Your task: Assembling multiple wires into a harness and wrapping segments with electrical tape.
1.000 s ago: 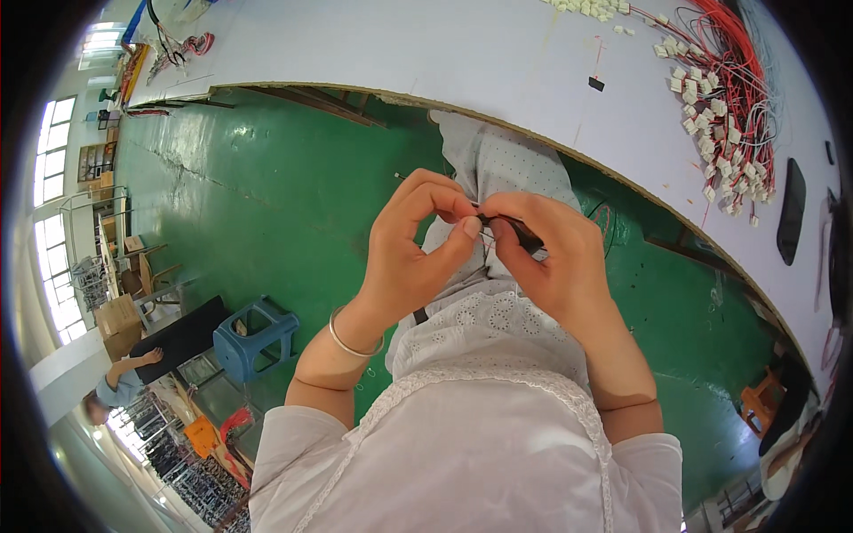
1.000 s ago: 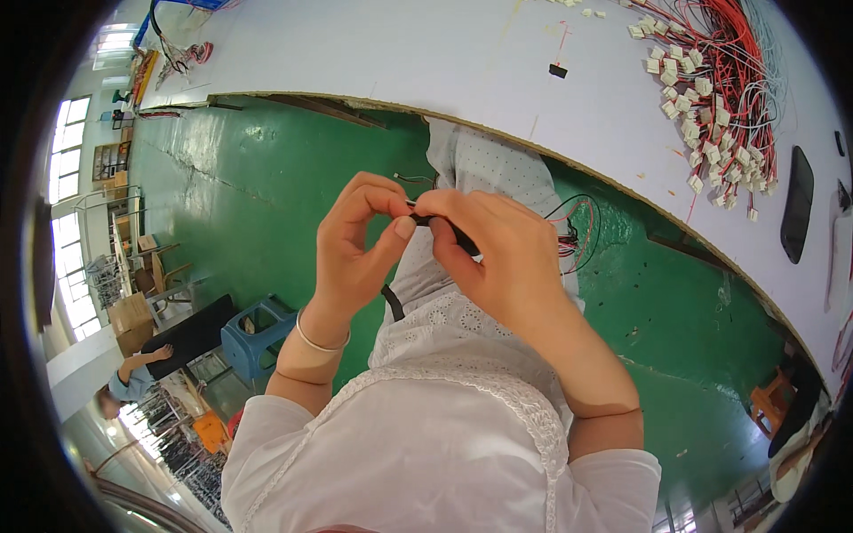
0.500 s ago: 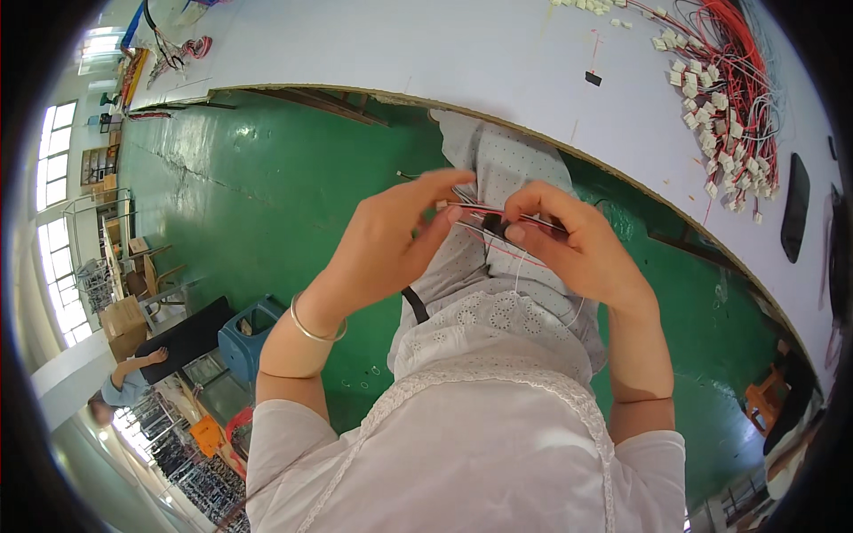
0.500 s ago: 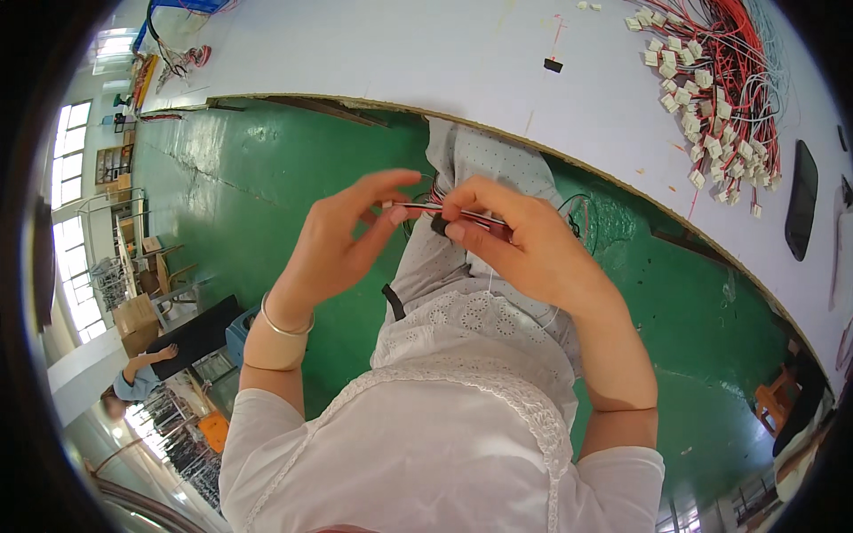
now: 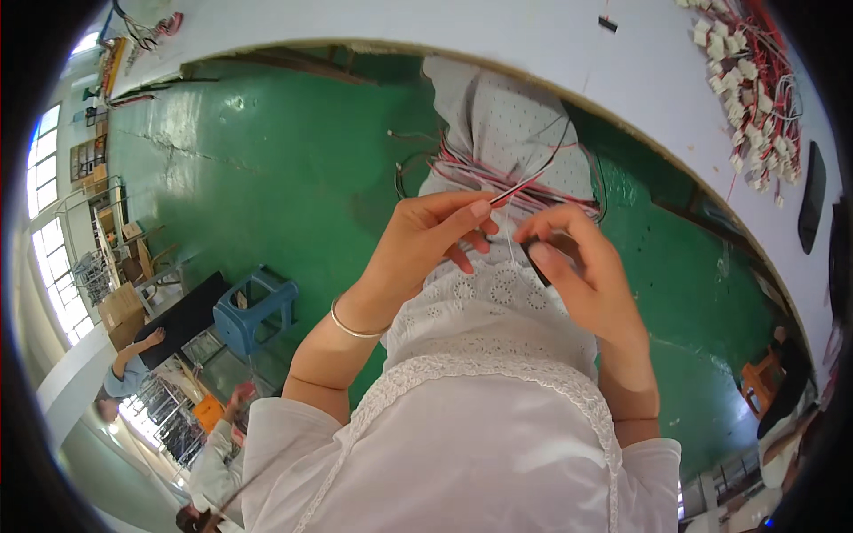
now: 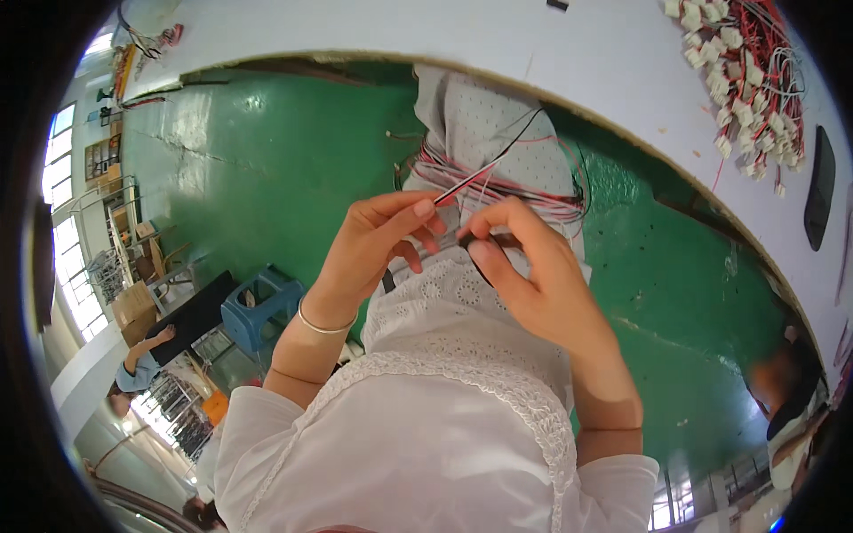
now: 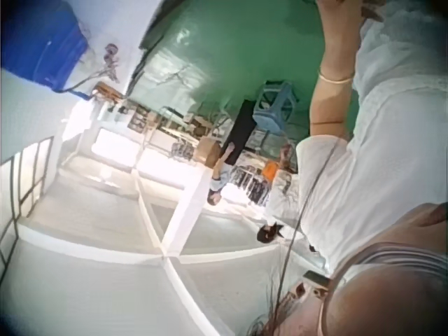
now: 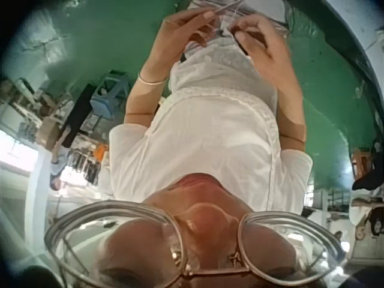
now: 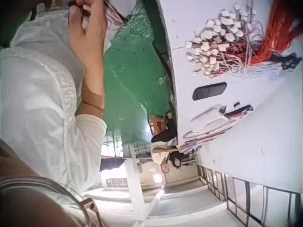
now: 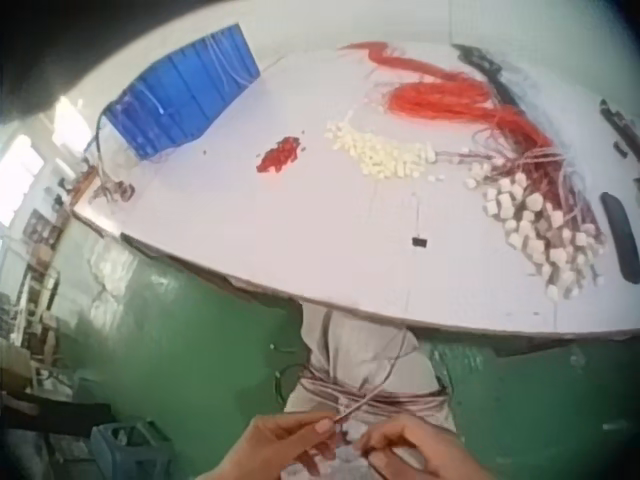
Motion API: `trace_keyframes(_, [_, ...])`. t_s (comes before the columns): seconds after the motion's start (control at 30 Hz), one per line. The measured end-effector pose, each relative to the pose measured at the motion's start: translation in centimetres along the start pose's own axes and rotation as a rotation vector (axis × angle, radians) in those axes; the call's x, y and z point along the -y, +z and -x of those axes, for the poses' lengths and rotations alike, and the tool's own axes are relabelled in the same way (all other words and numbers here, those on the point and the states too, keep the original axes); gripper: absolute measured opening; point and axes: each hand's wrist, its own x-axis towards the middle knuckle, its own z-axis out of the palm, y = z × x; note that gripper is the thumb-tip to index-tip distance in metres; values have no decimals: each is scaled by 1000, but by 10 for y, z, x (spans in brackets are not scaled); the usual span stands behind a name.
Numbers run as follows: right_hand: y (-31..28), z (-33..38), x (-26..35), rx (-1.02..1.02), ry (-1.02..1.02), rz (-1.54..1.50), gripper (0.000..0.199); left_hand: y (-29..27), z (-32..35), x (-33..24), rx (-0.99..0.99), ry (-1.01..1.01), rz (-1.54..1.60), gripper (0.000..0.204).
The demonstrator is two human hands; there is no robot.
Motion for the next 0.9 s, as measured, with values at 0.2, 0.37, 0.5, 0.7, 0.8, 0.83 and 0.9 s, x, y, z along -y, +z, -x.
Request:
trace_keyframes(0.2, [17,-3,-36,-118,14,-20,11,5,5,13,117,-25,251,34])
trace_keyframes(0.37, [18,-6,-44,-73,-12,53,10,2,11,19,103,-2,209,33])
trace_keyframes(0.5, [21,-10,-43,-87,-5,64,11,3,16,29,51,154,133,32])
trace_keyframes(0.7, [22,-19,-34,-21,-34,202,11,0,16,32,-28,125,29,32])
trace_keyframes(0.8, [24,-22,-30,-10,-9,140,13,-5,15,31,-43,97,43,32])
trace_keyframes(0.83, [24,-23,-30,2,-7,121,13,-5,16,31,-56,106,35,30])
trace_keyframes(0.9, [24,-24,-38,7,-43,148,13,-5,17,32,-68,114,28,28])
